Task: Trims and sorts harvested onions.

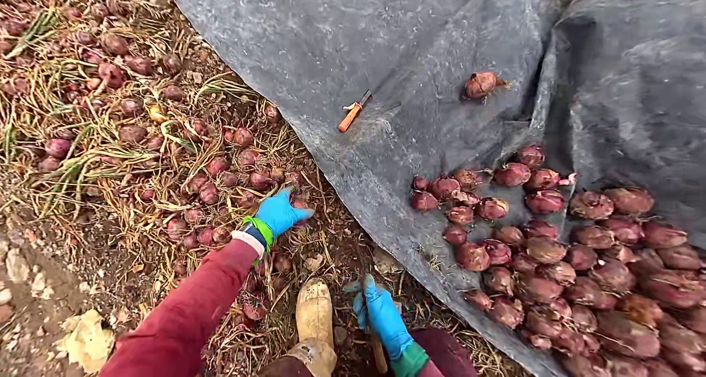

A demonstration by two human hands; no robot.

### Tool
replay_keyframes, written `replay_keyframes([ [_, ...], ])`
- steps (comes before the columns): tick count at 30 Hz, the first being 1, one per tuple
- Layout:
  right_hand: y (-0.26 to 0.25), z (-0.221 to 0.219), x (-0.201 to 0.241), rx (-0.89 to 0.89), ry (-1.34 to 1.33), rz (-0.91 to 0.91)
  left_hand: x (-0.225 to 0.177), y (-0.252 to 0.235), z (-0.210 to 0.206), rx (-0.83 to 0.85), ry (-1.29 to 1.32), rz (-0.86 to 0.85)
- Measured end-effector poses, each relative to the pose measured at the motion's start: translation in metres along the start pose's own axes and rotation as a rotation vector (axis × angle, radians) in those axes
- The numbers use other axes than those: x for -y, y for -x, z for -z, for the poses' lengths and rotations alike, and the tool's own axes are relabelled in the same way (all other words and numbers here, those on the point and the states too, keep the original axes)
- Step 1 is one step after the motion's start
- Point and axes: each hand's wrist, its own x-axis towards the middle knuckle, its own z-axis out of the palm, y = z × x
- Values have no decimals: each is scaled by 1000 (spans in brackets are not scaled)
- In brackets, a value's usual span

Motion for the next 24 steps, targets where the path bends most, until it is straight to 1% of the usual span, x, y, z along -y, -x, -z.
replay_keyframes([
  [2, -5, -17, 16, 0, 21, 18, -15, 63, -5, 57, 422, 0],
  [4, -1, -34, 31, -85, 14, 77, -18, 102, -33, 146, 709, 5],
  [5, 3, -38, 37, -135, 39, 159, -17, 116, -48, 203, 771, 1],
  [7, 14, -35, 42, -245, 155, 379, -22, 138, -72, 279, 838, -9],
  [9, 25, -28, 39, -362, 208, 530, -36, 155, -79, 310, 842, -6],
  [12, 40, -15, 38, -545, 133, 673, -72, 175, -68, 312, 795, -92],
  [14, 51, -5, 50, -627, 68, 718, -95, 182, -63, 250, 766, -205],
  [15, 58, 0, 57, -628, 46, 704, -105, 183, -61, 188, 719, -298],
  [16, 64, 4, 67, -603, -4, 683, -115, 182, -58, 100, 620, -421],
  [18, 70, 10, 90, -524, -205, 593, -128, 160, -52, -115, 291, -784],
  [19, 69, 15, 97, -490, -324, 561, -131, 139, -50, -170, 96, -931],
  [20, 68, 21, 100, -469, -422, 546, -132, 118, -48, -168, -50, -938],
  [21, 65, 30, 102, -464, -509, 542, -131, 96, -45, -162, -169, -831],
  [22, 59, 41, 100, -465, -564, 542, -127, 74, -39, -178, -222, -690],
  [24, 47, 58, 84, -492, -563, 511, -108, 28, -19, -204, -229, -417],
])
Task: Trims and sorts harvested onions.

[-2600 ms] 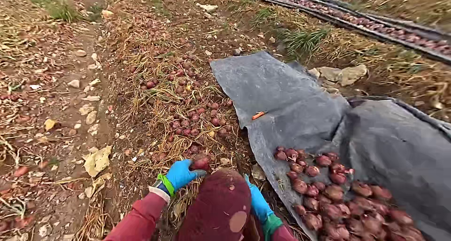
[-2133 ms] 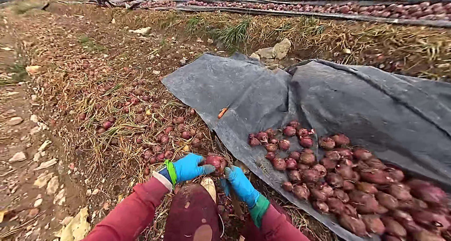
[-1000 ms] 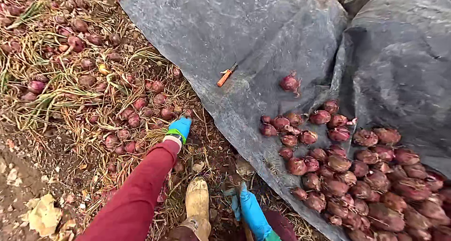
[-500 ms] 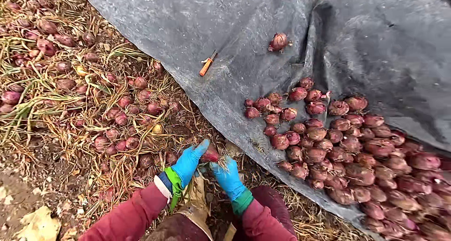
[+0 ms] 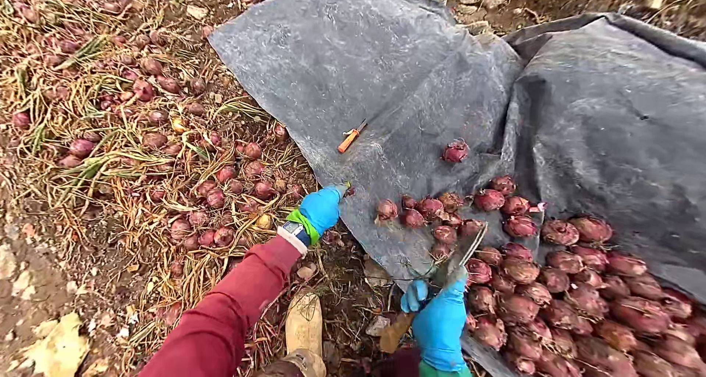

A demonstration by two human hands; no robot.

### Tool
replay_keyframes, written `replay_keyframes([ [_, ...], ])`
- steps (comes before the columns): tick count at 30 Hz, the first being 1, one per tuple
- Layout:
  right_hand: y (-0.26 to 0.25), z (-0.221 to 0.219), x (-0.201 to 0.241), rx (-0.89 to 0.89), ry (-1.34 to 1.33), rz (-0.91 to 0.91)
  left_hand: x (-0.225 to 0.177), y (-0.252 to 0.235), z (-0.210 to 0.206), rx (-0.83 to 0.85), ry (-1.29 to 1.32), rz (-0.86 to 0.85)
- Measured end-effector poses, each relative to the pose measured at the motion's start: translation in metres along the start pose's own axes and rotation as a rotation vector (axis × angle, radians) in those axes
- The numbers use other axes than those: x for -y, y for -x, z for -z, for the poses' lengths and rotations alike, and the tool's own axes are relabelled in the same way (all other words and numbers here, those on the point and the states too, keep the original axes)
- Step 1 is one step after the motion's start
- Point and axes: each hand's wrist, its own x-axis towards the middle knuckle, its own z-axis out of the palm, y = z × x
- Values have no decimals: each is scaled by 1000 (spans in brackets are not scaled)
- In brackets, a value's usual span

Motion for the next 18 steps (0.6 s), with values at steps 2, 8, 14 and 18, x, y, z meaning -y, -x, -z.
replay_keyframes([
  [2, -2, 14, -23, -13, 92, -79, 50, -36, -2, 36, -77, 210],
  [8, 12, 15, -91, 179, 262, -352, 154, -92, -48, 281, -252, 263],
  [14, -2, -25, -106, 543, 311, -461, 66, 20, -11, 284, 372, 115],
  [18, -1, -49, -75, 582, 422, -183, 21, 88, -12, 589, 545, 27],
])
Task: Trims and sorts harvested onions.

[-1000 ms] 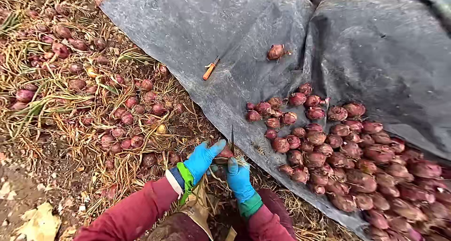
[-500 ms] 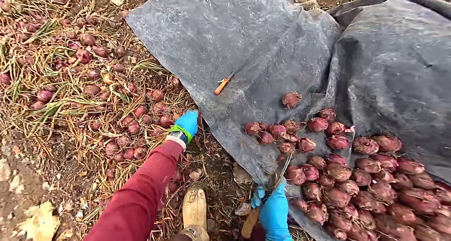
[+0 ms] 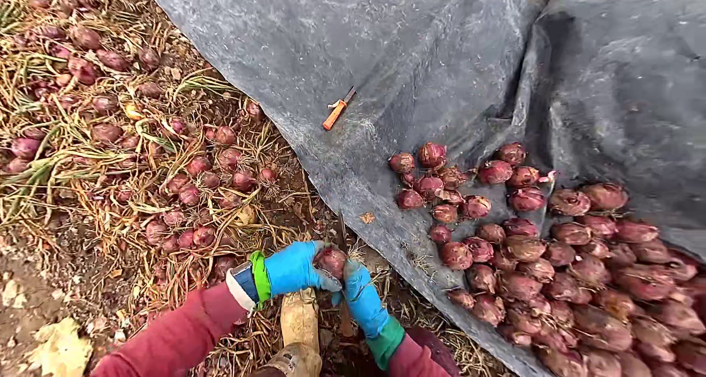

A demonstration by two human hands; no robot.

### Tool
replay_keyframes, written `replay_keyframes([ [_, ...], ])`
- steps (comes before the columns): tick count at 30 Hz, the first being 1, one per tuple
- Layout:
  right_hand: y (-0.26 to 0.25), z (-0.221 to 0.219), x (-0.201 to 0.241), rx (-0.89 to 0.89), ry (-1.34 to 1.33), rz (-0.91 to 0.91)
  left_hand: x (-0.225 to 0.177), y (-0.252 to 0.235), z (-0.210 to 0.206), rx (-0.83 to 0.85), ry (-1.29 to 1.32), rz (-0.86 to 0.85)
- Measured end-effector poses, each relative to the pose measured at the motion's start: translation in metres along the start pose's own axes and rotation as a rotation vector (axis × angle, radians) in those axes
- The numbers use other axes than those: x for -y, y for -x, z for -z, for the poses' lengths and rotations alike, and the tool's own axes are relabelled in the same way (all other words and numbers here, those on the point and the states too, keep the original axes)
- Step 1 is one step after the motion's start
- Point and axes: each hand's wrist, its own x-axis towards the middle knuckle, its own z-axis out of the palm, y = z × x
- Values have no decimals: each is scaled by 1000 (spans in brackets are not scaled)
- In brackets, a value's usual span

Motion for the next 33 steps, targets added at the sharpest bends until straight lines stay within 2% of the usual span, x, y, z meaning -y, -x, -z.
replay_keyframes([
  [2, 7, 3, 14, -54, 141, 18, 1, 10, -4, 47, -110, -60],
  [4, 15, 14, 25, -3, 200, -73, 2, 18, 2, 18, -298, -123],
  [6, 24, 24, 27, 48, 102, -127, -1, 29, 2, -50, -395, -178],
  [8, 34, 29, 26, 99, -153, -103, -12, 37, -1, -93, -350, -215],
  [11, 54, 37, 29, 150, -435, -78, -12, 29, 8, -207, -254, -149],
  [13, 61, 40, 33, 63, -426, -86, -5, 18, 21, -391, -223, -58],
  [14, 60, 41, 30, 19, -325, -107, -10, 19, 23, -428, -247, -32],
  [15, 54, 43, 25, 18, -165, -138, -21, 23, 21, -402, -305, -22],
  [17, 45, 44, 15, 157, 131, -217, -47, 30, -1, -180, -553, -33],
  [19, 35, 43, 19, 247, 231, -178, -63, 27, -26, 80, -687, -87],
  [20, 30, 44, 22, 202, 206, -137, -65, 22, -27, 123, -668, -80],
  [21, 26, 47, 23, 110, 130, -97, -61, 12, -17, 70, -615, -37],
  [24, 8, 59, 11, -170, -138, -13, -19, -36, 64, -333, -501, 194],
  [26, 4, 67, 3, -164, -114, -40, 24, -76, 123, -504, -543, 270],
  [28, 7, 62, -10, -90, -57, -112, 80, -114, 159, -477, -649, 294],
  [30, 8, 50, -19, -36, -61, -180, 120, -139, 171, -378, -738, 364],
  [33, 4, 38, -29, -36, -115, -231, 116, -139, 170, -342, -711, 349],
])
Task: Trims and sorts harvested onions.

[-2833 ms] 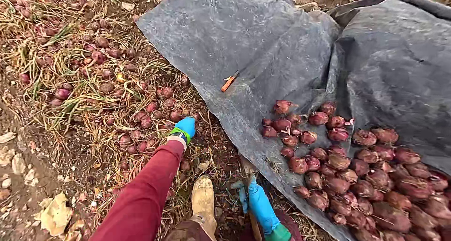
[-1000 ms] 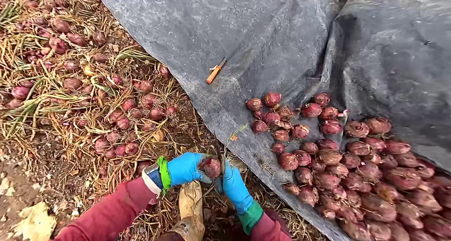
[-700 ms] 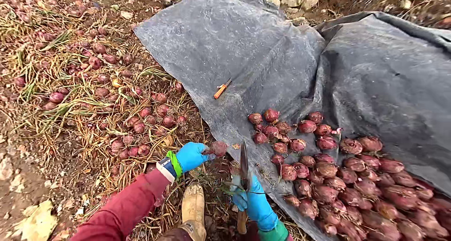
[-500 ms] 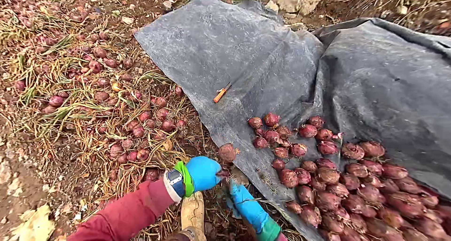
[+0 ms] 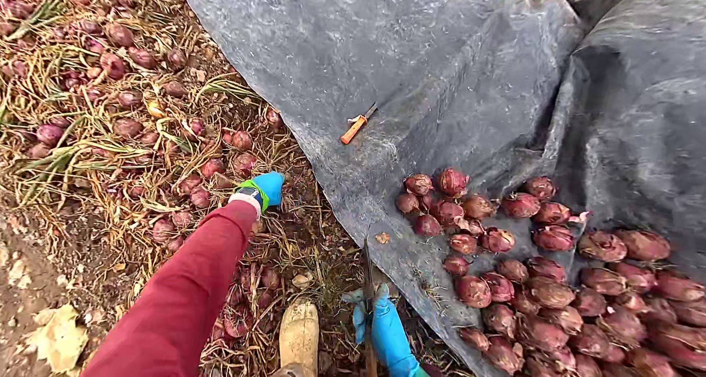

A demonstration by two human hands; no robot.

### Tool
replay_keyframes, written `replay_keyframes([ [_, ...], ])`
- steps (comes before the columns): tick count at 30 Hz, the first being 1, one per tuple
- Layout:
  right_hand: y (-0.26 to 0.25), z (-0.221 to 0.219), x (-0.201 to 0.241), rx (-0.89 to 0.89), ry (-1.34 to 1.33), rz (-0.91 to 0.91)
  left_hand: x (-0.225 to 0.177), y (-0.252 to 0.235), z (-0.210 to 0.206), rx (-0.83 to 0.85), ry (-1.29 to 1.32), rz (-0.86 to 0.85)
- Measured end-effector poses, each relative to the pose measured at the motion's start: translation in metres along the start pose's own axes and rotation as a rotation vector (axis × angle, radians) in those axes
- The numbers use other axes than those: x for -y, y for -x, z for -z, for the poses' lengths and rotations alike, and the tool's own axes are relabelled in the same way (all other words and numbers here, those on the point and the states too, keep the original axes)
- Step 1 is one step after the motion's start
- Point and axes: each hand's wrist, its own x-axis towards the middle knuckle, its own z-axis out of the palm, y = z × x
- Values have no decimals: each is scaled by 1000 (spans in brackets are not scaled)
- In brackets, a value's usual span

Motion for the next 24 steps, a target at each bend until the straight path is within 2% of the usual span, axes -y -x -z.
replay_keyframes([
  [3, -10, -14, -5, 13, -65, -45, -29, 59, 18, -36, 244, -53],
  [6, -15, -28, 1, 132, -79, 39, -75, 145, 30, -25, 524, -139],
  [8, -10, -37, 12, 148, -56, 145, -98, 186, 17, 80, 597, -235],
  [10, -1, -44, 23, 92, 55, 221, -109, 215, 0, 220, 590, -355],
  [12, 16, -45, 31, 63, 205, 224, -109, 234, -6, 285, 524, -421],
  [14, 34, -45, 35, 93, 326, 119, -105, 245, -5, 233, 309, -445],
  [17, 49, -36, 26, 148, 263, 74, -102, 250, -14, 130, 113, -330],
  [19, 54, -31, 19, 89, 156, 116, -91, 243, -19, 18, 221, -146],
  [21, 55, -30, 14, 50, 152, 71, -88, 248, -17, -87, 445, -42],
  [22, 51, -28, 13, 95, 218, 32, -94, 256, -9, -81, 465, -63],
  [24, 49, -22, 10, 254, 382, 9, -119, 278, -4, 77, 287, -239],
])
